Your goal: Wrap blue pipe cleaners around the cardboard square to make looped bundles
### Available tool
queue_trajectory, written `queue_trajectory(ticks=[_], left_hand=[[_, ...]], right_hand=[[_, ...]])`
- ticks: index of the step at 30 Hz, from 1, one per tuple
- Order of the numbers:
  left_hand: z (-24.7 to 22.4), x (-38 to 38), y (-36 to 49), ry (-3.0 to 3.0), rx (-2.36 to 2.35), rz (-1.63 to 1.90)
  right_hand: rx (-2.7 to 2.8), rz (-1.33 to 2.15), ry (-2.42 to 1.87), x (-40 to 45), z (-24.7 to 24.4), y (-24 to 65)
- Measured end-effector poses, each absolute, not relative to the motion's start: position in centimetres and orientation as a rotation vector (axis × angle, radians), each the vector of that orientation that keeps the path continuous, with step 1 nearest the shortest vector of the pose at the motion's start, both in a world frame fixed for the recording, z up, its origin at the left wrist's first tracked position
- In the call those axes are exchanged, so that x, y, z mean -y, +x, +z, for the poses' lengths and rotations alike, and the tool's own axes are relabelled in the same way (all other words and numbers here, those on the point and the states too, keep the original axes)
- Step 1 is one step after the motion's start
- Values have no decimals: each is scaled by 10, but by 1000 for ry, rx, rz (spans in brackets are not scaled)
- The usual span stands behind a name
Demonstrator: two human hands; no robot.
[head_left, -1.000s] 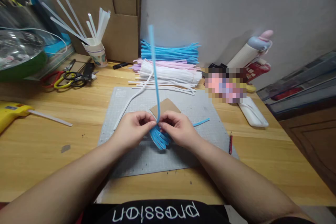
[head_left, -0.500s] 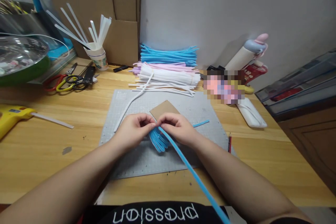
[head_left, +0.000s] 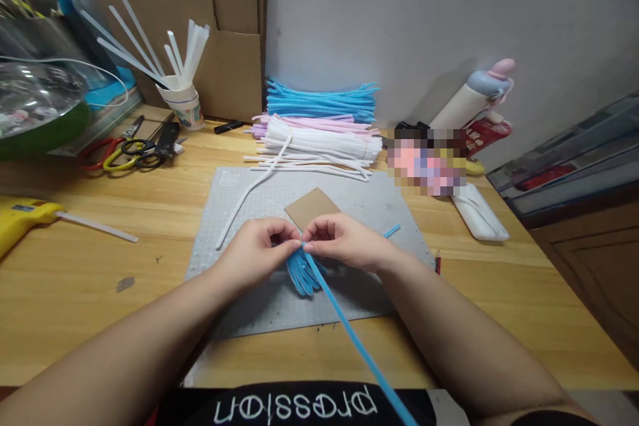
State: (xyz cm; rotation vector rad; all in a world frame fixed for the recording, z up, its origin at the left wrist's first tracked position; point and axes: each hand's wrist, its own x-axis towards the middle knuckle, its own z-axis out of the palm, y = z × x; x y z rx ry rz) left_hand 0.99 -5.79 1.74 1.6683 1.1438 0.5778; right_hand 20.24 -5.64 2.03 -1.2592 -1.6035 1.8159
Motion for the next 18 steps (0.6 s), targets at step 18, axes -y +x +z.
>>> queue_trajectory(ticks=[18], left_hand=[[15, 56, 9, 1642, -1106, 462]], right_hand=[[2048, 1338, -1439, 65, 27, 195]])
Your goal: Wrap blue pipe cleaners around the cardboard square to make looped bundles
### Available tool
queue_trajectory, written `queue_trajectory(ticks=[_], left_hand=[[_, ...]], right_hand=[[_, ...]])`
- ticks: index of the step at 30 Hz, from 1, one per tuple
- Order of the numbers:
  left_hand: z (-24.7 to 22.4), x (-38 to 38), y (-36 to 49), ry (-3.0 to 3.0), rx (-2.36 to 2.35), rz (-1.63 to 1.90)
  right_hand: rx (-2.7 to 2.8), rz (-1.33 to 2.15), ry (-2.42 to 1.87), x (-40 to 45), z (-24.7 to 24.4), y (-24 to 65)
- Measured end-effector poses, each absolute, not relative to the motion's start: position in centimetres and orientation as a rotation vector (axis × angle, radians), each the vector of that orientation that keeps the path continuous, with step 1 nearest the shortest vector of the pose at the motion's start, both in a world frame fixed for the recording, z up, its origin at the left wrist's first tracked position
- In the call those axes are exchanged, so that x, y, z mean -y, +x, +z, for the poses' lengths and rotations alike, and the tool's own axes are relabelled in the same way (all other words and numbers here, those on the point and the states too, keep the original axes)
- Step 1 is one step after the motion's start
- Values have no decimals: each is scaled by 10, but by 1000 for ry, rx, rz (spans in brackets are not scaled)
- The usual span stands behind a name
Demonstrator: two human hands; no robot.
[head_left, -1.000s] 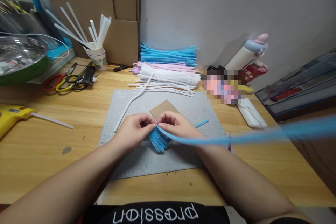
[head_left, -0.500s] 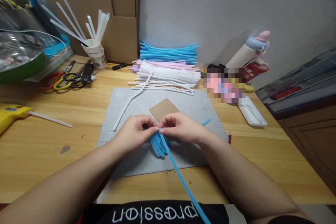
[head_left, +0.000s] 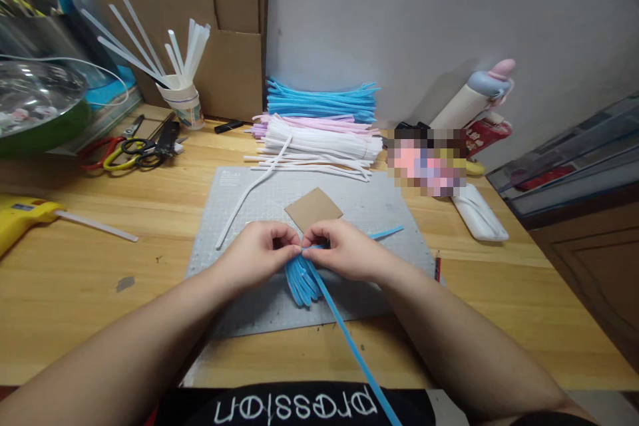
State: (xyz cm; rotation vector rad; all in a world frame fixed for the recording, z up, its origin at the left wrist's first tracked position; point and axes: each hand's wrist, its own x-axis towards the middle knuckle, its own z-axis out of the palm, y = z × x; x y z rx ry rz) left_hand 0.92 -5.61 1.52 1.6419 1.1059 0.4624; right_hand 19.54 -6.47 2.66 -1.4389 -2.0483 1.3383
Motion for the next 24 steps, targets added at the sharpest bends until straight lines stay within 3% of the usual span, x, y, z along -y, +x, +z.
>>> queue_trajectory(ticks=[10, 21, 24], left_hand=[[13, 55, 8, 1516, -1087, 467], [17, 51, 6, 1431, -1119, 660], [19, 51, 8, 1321, -1087, 796]], right_hand=[[2066, 1148, -1451, 69, 24, 191], [1477, 1670, -1284, 65, 11, 189], [1262, 1665, -1237, 63, 10, 190]])
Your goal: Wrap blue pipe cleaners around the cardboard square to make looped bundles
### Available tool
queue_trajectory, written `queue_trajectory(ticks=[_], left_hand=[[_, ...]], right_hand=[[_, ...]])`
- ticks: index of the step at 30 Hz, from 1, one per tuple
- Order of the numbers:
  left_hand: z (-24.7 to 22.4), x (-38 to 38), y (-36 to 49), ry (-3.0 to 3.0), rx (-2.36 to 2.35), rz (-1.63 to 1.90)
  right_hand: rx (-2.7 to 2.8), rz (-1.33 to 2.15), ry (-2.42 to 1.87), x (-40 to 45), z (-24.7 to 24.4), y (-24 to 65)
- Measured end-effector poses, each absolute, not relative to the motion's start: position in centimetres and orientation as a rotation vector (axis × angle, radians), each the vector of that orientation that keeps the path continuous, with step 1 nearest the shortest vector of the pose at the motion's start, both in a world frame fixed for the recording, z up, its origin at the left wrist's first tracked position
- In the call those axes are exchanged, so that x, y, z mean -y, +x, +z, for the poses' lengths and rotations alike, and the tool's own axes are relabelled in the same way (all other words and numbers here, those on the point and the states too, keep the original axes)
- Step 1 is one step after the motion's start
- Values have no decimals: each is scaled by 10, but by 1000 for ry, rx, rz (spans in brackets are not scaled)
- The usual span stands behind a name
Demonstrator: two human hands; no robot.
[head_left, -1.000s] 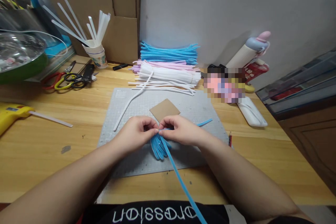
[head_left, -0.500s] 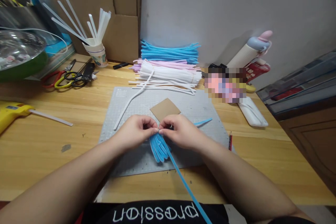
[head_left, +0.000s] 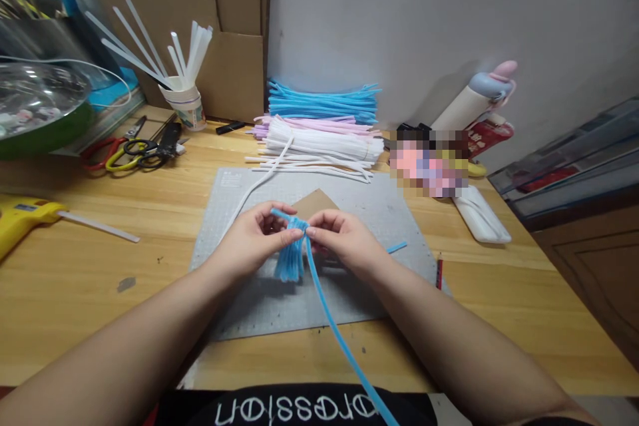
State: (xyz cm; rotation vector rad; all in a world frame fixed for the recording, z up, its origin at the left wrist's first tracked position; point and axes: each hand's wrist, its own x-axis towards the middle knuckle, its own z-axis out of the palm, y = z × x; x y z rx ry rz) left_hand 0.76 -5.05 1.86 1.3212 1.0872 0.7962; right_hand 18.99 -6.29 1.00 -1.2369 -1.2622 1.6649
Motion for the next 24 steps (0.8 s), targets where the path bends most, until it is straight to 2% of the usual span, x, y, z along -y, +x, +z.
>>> queue_trajectory(ticks=[5, 14, 21, 24], left_hand=[[20, 52, 10, 1242, -926, 656], [15, 55, 10, 1226, -1006, 528], [12, 56, 12, 1117, -872, 432], [11, 56, 13, 1092, -918, 413]], right_hand=[[1046, 1637, -1145, 61, 12, 192], [1226, 1605, -1156, 64, 12, 188], [1200, 1470, -1194, 58, 12, 194], [1239, 1522, -1142, 57, 13, 196]])
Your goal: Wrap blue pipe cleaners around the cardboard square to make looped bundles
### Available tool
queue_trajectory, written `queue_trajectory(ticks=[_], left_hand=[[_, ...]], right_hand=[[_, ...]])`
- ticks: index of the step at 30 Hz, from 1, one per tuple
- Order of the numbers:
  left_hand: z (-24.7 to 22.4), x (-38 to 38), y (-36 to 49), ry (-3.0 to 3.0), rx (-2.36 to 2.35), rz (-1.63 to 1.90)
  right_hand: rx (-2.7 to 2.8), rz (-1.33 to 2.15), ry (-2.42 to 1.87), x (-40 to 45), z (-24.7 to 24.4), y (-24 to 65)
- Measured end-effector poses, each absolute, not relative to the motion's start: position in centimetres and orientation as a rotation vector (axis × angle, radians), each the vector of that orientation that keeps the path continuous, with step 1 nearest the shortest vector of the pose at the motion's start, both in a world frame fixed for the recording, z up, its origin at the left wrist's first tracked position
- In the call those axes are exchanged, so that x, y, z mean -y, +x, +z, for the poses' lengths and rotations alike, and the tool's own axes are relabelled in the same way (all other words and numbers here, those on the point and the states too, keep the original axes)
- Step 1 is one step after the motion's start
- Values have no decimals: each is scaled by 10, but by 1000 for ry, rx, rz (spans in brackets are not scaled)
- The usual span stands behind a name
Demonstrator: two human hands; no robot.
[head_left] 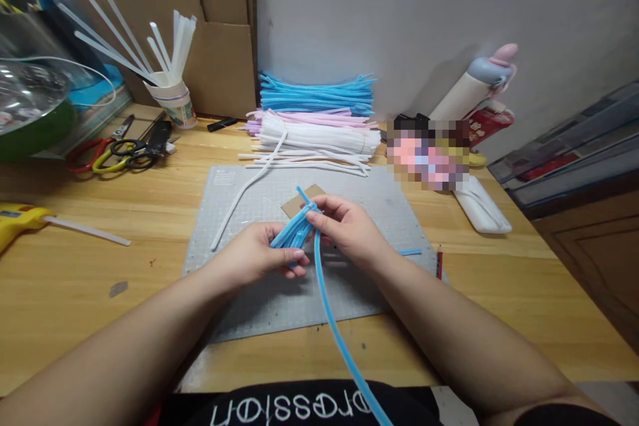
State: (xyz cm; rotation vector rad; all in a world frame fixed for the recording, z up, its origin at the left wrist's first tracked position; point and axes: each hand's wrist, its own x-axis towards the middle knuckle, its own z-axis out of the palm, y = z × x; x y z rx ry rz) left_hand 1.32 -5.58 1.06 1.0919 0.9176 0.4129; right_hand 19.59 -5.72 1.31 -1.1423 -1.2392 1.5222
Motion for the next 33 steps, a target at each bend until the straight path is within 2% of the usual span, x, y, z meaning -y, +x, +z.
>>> queue_trajectory(ticks=[8, 12, 21, 33], left_hand=[[14, 54, 10, 1428, -1004, 386], [12, 54, 8, 1169, -822, 405], [3, 52, 7, 958, -834, 415], [8, 52, 10, 1056, -853, 345]], right_hand=[[1216, 1689, -1133, 56, 13, 198], [1176, 1634, -1179, 54, 13, 200], [1060, 1634, -1164, 54, 8, 199], [1130, 1689, -1065, 55, 10, 199]])
